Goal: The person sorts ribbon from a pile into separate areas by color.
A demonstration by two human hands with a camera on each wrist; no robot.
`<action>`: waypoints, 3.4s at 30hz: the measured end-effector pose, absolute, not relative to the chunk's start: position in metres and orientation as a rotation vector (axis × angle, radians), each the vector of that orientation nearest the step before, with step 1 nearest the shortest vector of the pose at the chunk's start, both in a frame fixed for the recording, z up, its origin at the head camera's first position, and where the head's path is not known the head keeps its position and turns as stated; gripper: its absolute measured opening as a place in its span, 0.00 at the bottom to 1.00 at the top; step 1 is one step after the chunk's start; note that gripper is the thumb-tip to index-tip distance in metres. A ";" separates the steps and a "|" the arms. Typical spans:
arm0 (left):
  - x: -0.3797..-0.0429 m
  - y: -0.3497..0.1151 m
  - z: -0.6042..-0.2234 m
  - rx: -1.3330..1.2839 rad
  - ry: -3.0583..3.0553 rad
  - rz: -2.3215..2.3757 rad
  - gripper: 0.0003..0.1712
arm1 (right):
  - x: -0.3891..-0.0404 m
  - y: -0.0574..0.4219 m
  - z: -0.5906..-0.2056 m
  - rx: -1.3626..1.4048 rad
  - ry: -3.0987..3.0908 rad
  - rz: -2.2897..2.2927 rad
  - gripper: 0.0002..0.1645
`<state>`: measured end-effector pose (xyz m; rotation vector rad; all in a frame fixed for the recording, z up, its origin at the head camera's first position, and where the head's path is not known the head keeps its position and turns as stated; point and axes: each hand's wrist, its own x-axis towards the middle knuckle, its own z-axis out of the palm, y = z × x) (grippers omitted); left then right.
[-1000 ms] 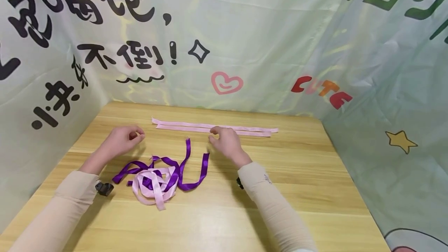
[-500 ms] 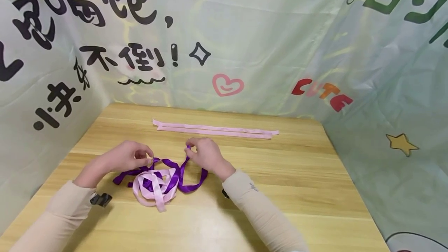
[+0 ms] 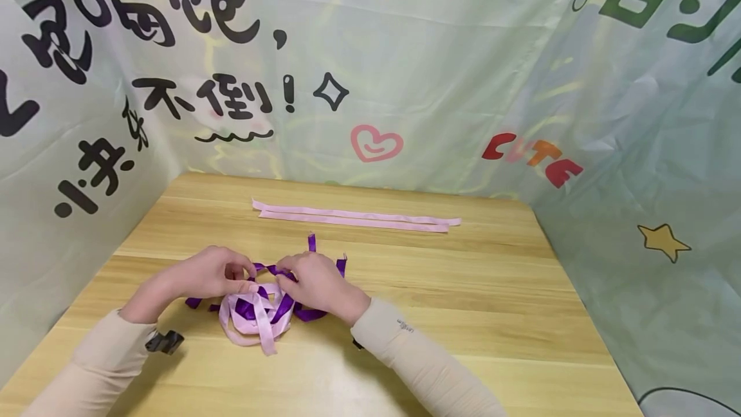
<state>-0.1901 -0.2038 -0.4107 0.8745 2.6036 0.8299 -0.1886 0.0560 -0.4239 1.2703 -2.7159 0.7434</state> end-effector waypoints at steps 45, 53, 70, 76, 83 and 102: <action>-0.190 -0.201 -0.411 0.746 2.832 1.021 0.08 | -0.203 0.060 -0.421 0.900 -2.642 1.182 0.07; -0.191 -0.197 -0.409 0.640 2.925 1.004 0.13 | -0.209 0.065 -0.414 0.840 -2.628 1.216 0.09; -0.197 -0.204 -0.407 0.564 2.635 1.411 0.13 | -0.218 0.081 -0.405 0.716 -2.616 1.280 0.08; -0.201 -0.204 -0.407 0.644 2.551 1.531 0.09 | -0.216 0.082 -0.404 0.735 -2.640 1.310 0.04; -0.201 -0.186 -0.405 0.787 2.556 1.563 0.07 | -0.214 0.077 -0.405 0.897 -2.679 1.304 0.18; -0.201 -0.173 -0.398 0.737 2.646 1.452 0.08 | -0.216 0.084 -0.406 0.781 -2.601 1.466 0.08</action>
